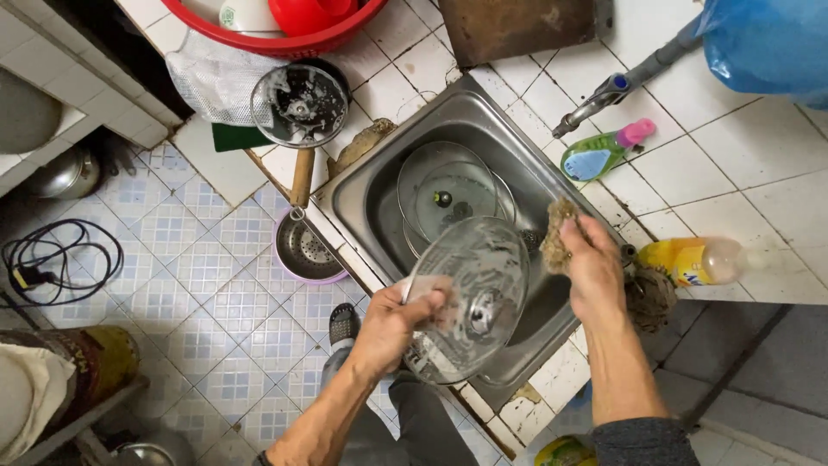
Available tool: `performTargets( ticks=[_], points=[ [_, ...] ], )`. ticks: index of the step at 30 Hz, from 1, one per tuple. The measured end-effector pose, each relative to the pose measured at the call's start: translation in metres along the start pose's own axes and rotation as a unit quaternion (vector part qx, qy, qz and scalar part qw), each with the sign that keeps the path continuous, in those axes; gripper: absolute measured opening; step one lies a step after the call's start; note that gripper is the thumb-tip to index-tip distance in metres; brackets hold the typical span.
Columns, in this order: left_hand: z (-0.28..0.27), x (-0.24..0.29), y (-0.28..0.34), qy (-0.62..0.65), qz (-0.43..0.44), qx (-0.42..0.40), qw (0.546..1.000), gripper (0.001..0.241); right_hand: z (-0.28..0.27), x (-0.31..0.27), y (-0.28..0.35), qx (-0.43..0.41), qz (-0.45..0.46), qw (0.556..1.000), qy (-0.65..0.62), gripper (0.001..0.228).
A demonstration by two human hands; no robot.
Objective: Scrubbing a glass pot lid with a steel wool pad in a sink to remove residue
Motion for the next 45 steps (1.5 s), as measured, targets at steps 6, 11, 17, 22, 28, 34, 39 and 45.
performTargets(
  ticks=[6,11,17,22,28,34,39,45],
  points=[
    [-0.038,-0.025,-0.014,0.045,-0.045,0.096,0.993,0.022,-0.015,0.081,-0.018,0.006,0.140,0.983,-0.117,0.045],
    [-0.060,-0.035,-0.024,0.052,-0.054,0.130,0.989,0.025,0.000,0.075,0.012,-0.029,0.138,0.981,-0.131,0.036],
    [-0.066,-0.046,-0.033,0.102,-0.033,0.136,0.985,0.029,0.049,0.035,0.056,-0.130,-0.146,0.975,0.110,0.031],
    [-0.050,-0.027,-0.026,0.126,-0.030,0.142,0.981,0.035,0.061,0.035,0.047,-0.119,-0.288,0.939,0.144,0.015],
    [-0.059,-0.030,-0.029,0.068,-0.032,0.148,0.986,0.036,0.055,0.068,0.061,-0.104,-0.058,0.977,0.176,0.025],
    [-0.026,0.017,-0.010,-0.027,0.047,0.131,0.990,0.035,0.042,0.024,0.079,-0.041,-0.007,0.992,-0.116,0.028],
    [-0.011,0.017,-0.005,-0.102,0.115,0.109,0.982,0.034,0.064,0.009,0.081,-0.168,-0.223,0.955,0.100,0.034],
    [0.017,0.021,0.011,-0.204,0.280,0.098,0.933,0.036,0.078,0.001,0.096,-0.105,-0.129,0.983,0.073,0.042]
  ],
)
Point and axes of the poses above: each hand's wrist, its own y-axis away from the middle knuckle, its own z-axis out of the palm, x = y × z, the point moved 9 cm from there along -y, towards the middle knuckle, and after that the axes turned 4 degrees about x, right-handed, at the moved point
